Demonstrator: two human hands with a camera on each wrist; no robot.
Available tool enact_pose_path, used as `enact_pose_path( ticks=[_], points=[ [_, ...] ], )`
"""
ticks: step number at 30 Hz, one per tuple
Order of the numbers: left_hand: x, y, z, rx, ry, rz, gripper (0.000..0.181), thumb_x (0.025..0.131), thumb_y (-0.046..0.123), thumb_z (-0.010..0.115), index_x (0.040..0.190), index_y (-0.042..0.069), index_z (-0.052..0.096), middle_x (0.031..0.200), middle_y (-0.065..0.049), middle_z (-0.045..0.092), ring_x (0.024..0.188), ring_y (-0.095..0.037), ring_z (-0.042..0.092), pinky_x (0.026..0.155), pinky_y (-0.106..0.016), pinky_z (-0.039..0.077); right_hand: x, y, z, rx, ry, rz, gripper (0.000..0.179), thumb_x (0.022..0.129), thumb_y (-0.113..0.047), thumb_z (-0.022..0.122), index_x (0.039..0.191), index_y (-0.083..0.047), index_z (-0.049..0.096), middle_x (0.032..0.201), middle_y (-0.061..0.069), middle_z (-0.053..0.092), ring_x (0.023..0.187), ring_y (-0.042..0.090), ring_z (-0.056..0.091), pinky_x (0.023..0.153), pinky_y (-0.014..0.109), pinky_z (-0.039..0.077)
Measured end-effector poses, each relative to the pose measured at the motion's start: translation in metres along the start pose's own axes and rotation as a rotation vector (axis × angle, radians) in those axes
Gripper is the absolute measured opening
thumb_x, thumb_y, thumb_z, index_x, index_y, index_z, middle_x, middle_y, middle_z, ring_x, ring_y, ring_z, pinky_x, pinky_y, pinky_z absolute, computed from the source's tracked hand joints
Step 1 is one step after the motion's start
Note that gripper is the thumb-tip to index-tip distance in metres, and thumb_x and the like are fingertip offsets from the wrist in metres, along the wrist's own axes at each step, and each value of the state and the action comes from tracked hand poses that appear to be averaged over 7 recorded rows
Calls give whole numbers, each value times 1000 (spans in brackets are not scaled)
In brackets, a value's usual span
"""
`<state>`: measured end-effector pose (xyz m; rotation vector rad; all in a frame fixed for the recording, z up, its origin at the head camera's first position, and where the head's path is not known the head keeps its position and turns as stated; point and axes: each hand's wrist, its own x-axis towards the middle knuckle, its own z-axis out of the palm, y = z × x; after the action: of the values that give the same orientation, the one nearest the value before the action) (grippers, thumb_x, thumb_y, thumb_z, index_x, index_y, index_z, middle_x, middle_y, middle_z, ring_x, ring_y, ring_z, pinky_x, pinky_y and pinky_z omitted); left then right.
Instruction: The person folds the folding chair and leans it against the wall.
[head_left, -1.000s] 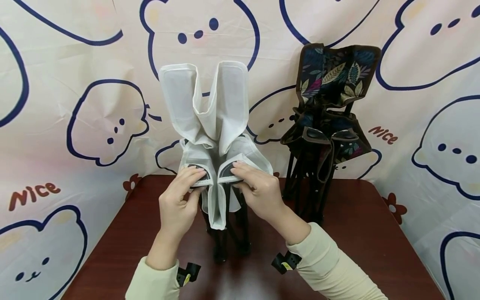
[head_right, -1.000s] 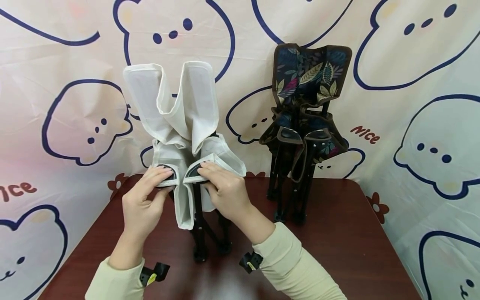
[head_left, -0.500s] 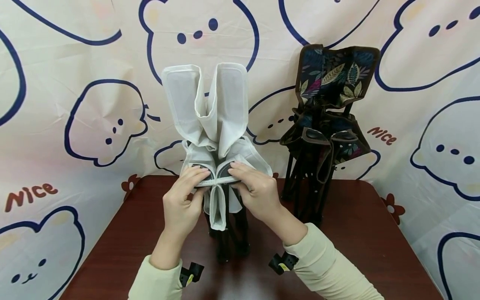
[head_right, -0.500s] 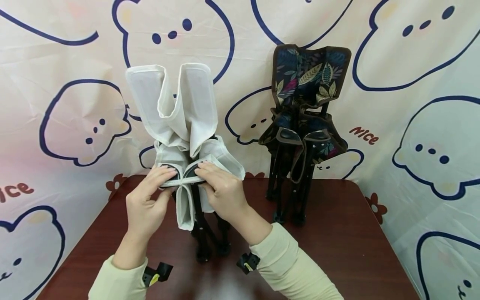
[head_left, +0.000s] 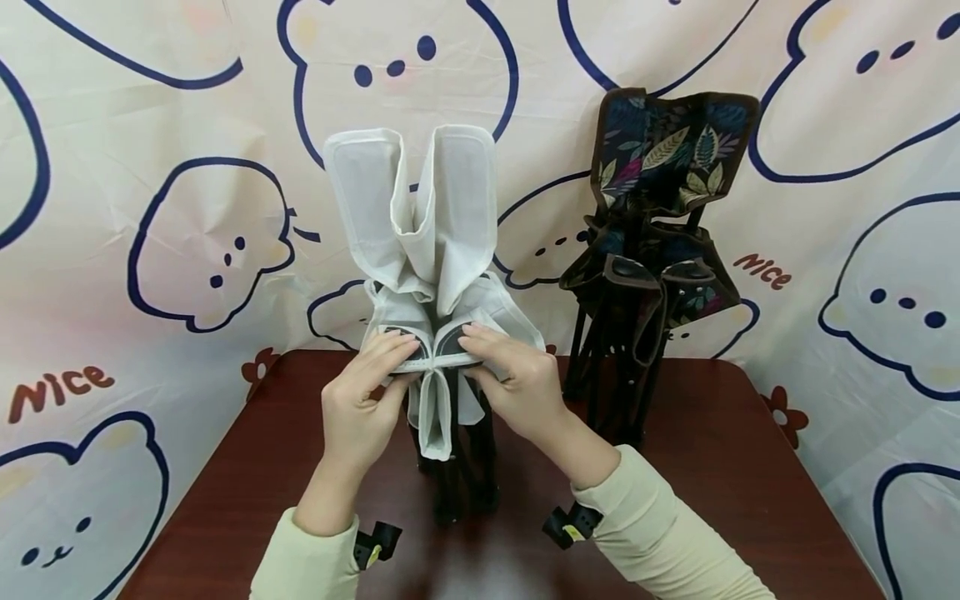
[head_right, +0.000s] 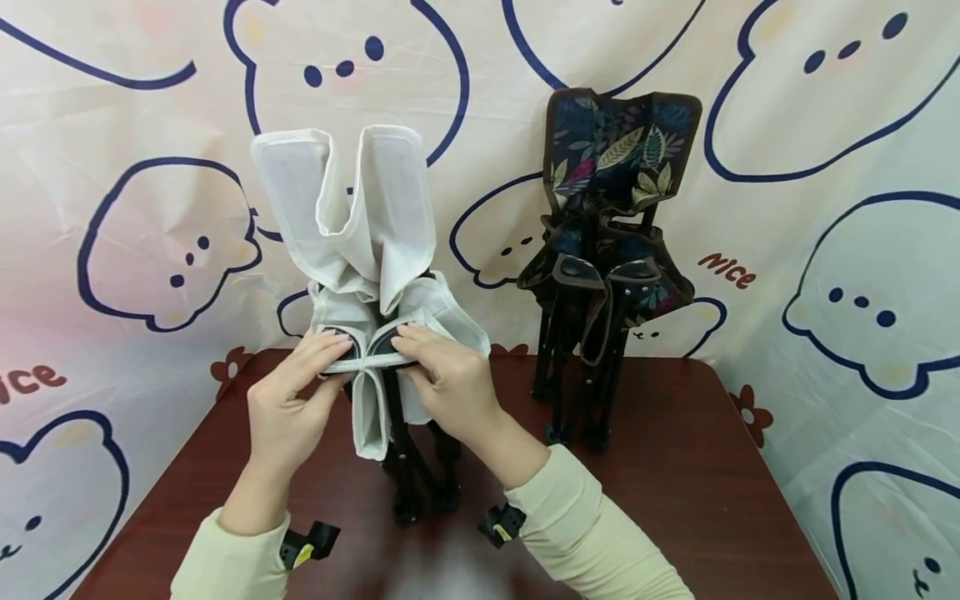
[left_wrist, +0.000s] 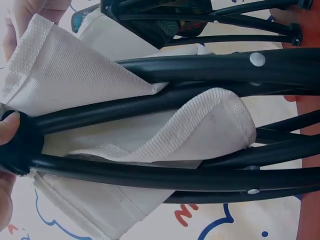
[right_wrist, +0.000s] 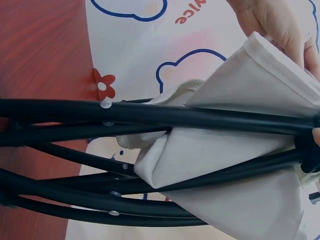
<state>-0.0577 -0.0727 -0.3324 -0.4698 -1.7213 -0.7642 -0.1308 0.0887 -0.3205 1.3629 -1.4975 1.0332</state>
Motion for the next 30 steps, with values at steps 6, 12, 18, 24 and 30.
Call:
enact_pose_path(
  ticks=[6, 12, 18, 24, 30],
  points=[
    [-2, 1, -5, 51, -44, 4, 40, 57, -18, 69, 94, -1, 66, 99, -11, 62, 99, -26, 54, 91, -34, 36, -6, -2, 2, 13, 21, 28, 27, 64, 3, 71, 90, 5, 65, 96, 16, 62, 94, 22, 57, 80, 29, 45],
    [2, -2, -12, 96, -134, 23, 45, 57, -12, 73, 99, 1, 64, 104, -10, 61, 101, -21, 53, 90, -31, 37, -12, 1, 3, 99, 32, 86, 31, 65, 5, 70, 95, 5, 63, 101, 16, 60, 98, 22, 55, 82, 31, 44],
    [3, -6, -17, 71, -143, 5, 50, 56, -14, 73, 103, 0, 63, 108, -9, 59, 104, -19, 52, 88, -25, 38, -15, 2, 3, 160, 58, 126, 32, 65, 8, 68, 96, 4, 63, 105, 15, 59, 102, 23, 53, 82, 32, 44],
    [-8, -10, -20, 56, -39, -108, 49, 60, -13, 71, 106, -1, 61, 110, -12, 57, 105, -18, 51, 87, -22, 38, -22, 1, 4, 184, 109, 150, 36, 66, 10, 67, 101, 4, 61, 108, 17, 57, 104, 25, 51, 84, 32, 42],
    [-29, -13, -25, 55, 26, -233, 51, 61, -12, 70, 109, -2, 58, 109, -13, 57, 103, -11, 51, 85, -18, 39, -35, 2, 0, 194, 134, 214, 43, 65, 11, 67, 107, 2, 60, 108, 16, 57, 102, 24, 52, 85, 31, 42]
  ],
)
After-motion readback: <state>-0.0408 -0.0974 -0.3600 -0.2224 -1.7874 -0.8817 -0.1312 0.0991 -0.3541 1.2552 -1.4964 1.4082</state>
